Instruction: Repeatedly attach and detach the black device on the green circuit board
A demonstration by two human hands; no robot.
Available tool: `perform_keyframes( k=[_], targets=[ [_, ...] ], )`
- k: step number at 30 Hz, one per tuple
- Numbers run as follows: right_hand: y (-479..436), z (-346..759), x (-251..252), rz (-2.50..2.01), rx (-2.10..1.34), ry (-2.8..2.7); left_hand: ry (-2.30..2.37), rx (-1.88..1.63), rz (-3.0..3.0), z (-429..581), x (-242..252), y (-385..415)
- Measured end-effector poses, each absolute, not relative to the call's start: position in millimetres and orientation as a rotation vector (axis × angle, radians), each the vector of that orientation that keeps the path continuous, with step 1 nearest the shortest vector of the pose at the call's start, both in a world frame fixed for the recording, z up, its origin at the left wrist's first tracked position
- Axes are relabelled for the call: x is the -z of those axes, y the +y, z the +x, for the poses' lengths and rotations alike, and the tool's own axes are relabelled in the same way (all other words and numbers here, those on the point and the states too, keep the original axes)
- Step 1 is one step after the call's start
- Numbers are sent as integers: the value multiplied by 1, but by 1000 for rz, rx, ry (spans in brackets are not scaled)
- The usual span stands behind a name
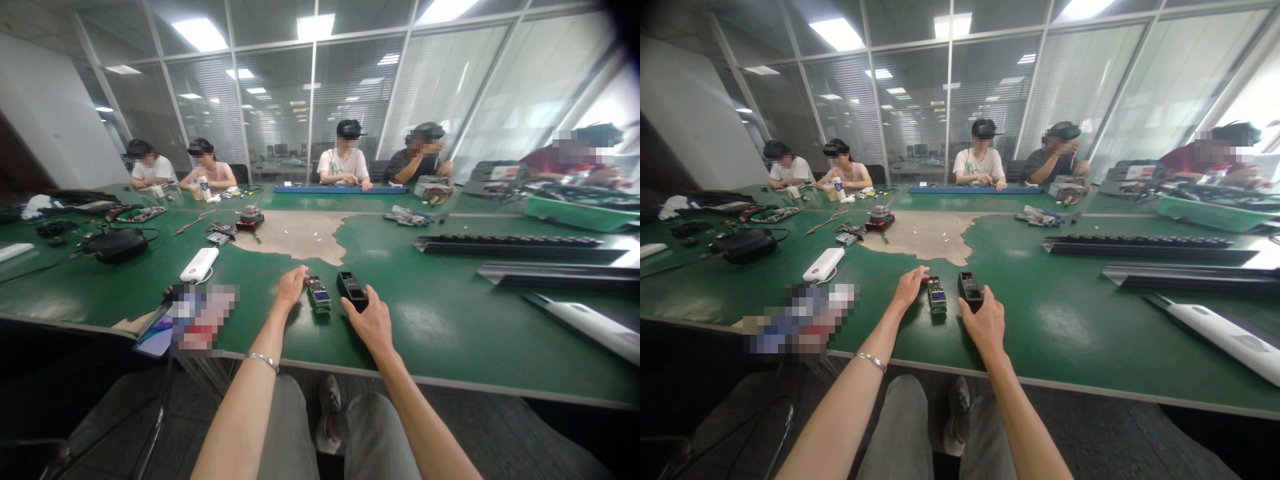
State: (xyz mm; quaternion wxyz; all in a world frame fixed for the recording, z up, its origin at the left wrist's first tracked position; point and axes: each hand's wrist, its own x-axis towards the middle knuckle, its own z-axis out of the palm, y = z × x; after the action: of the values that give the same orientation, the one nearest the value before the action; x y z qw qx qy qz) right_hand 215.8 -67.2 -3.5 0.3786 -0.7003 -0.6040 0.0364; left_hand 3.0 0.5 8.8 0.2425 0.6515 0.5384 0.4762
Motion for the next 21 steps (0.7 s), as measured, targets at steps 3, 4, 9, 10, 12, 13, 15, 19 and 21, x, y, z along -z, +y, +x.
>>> perform_keyframes(
  k=[3, 4, 9, 10, 12, 13, 15, 19, 21],
  targets=[
    [-67, 216, 3, -1782, -91, -1549, 1475, -1300, 1780, 3, -9, 0],
    [-67, 216, 4, -1782, -90, -1550, 1476, -1298, 1778, 3, -9, 0],
    [-66, 217, 8, -1771, -49, -1576, 1479, -1277, 1768, 3, -9, 0],
    [-66, 218, 8, -1770, -39, -1584, 1477, -1275, 1768, 3, -9, 1],
    [-66, 218, 9, -1772, -24, -1593, 1470, -1274, 1772, 3, -9, 0],
    [-67, 218, 9, -1771, -19, -1596, 1470, -1273, 1774, 3, -9, 0],
    [-68, 218, 8, -1767, -17, -1599, 1476, -1270, 1773, 3, -10, 0],
    [-73, 216, 1, -1721, -56, -1596, 1481, -1271, 1763, 3, -10, 0],
    [-77, 213, -5, -1665, -94, -1581, 1475, -1276, 1759, 3, -10, 1]
  ],
)
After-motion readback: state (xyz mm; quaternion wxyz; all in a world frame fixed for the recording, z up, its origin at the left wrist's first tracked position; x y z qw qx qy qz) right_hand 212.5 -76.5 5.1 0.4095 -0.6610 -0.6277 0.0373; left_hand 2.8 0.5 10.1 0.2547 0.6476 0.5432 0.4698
